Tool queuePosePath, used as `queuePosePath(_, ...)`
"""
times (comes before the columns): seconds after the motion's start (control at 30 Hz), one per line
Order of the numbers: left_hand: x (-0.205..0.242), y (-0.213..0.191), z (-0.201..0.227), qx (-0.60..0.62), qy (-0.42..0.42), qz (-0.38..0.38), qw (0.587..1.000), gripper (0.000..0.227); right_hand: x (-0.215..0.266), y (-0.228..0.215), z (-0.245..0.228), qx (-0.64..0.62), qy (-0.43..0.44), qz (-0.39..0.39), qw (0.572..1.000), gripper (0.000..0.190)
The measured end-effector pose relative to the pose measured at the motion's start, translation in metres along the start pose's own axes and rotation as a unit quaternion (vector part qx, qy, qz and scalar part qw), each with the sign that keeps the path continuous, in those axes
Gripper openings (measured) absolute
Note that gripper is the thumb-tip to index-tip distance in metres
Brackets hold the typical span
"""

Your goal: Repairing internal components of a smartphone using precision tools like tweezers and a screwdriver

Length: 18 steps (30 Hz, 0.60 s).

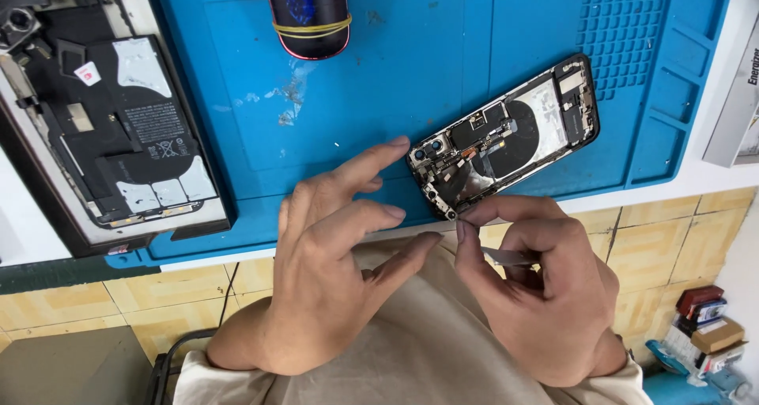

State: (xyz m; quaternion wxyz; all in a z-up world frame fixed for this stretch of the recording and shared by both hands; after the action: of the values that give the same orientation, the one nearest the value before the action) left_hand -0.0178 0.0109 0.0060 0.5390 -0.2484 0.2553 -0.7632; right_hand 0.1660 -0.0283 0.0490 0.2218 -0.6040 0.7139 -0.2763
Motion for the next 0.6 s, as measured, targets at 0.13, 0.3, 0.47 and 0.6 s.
queuePosePath(0.13, 0.009, -0.006, -0.006, 0.102, 0.057, 0.049, 0.992, 0.052, 0.002, -0.006, -0.01, 0.025, 0.055, 0.025, 0.998, 0.052)
queuePosePath(0.3, 0.034, -0.009, -0.016, 0.144, 0.098, 0.115, 0.978, 0.068, -0.008, -0.015, -0.045, -0.112, 0.002, 0.047, 0.993, 0.053)
queuePosePath(0.47, 0.069, -0.021, -0.028, 0.146, 0.095, 0.207, 0.963, 0.054, -0.019, -0.003, -0.079, -0.127, -0.087, 0.006, 0.988, 0.051)
queuePosePath(0.6, 0.1, -0.026, -0.045, 0.121, 0.109, 0.267, 0.95, 0.06, -0.034, 0.039, -0.109, -0.065, -0.196, -0.046, 0.977, 0.043)
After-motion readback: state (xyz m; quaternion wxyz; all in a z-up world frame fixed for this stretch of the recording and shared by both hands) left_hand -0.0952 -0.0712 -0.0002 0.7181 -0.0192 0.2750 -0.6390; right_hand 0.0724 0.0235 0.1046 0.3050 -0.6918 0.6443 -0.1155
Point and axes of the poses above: each hand's wrist, its own x-axis away from the middle knuckle, its own y-axis out of the palm, z = x × y, the point moved 2 cm from there along -x, towards the middle knuckle, and after that the axes turned 11 degrees about -x, right-handed, at the moved point
